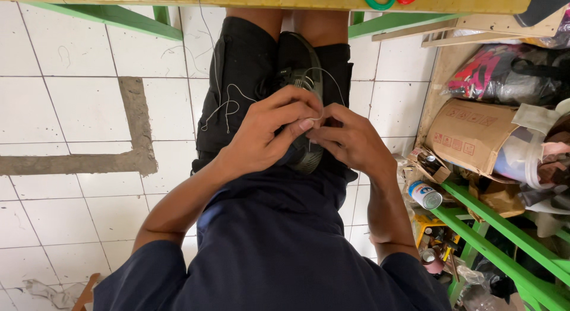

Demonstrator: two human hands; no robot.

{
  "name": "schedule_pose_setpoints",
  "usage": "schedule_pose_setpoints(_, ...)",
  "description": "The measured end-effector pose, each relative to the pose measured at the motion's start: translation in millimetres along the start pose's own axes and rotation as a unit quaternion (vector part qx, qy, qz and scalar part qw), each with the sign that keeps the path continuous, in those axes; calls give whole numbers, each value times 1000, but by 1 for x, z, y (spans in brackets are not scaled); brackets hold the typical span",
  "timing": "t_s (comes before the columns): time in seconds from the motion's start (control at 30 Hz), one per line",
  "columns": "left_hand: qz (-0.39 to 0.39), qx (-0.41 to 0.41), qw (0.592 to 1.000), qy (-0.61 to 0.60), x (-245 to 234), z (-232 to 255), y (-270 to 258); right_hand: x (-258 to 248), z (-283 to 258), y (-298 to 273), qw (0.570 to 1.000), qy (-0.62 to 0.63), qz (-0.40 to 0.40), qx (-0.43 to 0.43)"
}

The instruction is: The person is sewing a black shoe using a needle and white thread. They hold the shoe on their lap and repeatedly push the needle through the shoe's upper part while pulling the thread tight. The task is performed in a cluttered workspace with various items visible in the background.

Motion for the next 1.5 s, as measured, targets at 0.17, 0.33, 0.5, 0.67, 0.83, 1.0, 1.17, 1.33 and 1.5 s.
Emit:
schedule_pose_setpoints(0.17,-8,-11,999,48,-10,-5,5,-8,3,-23,999,37,7,24)
schedule_pose_setpoints(0.33,16,-110,969,220,-34,-37,-24,-29,7,-91,982,158,4,107)
schedule_pose_setpoints(0.5,-293,-263,918,48,30,-57,-59,25,6,-146,894,363,-206,162)
schedule_pose_setpoints(0.67,-306,-258,916,15,49,-80,-50,34,104,-215,862,345,-134,348)
schedule_pose_setpoints(0.83,-226,-261,938,13,26,-52,-44,12,168,-262,827,214,-64,516)
schedule_pose_setpoints(1.0,-103,-250,962,26,23,-48,-33,-22,242,-288,716,-61,89,690)
schedule_pose_setpoints(1.17,-36,-277,959,46,54,-105,-69,-36,196,-213,747,-52,202,631)
schedule_pose_setpoints(1.33,9,-330,944,-3,36,-120,-63,-12,186,-166,733,257,528,343)
schedule_pose_setpoints(1.5,-2,-337,942,4,40,-121,-83,86,214,-171,541,524,598,272)
Point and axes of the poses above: each hand's wrist, its own y-axis towards the middle knuckle, its own x-axis out of the palm, z = x × y, the point moved 9 cm from there along y, towards the middle knuckle, and after that the axes turned 12 degrees about y, right-handed, at the moved point
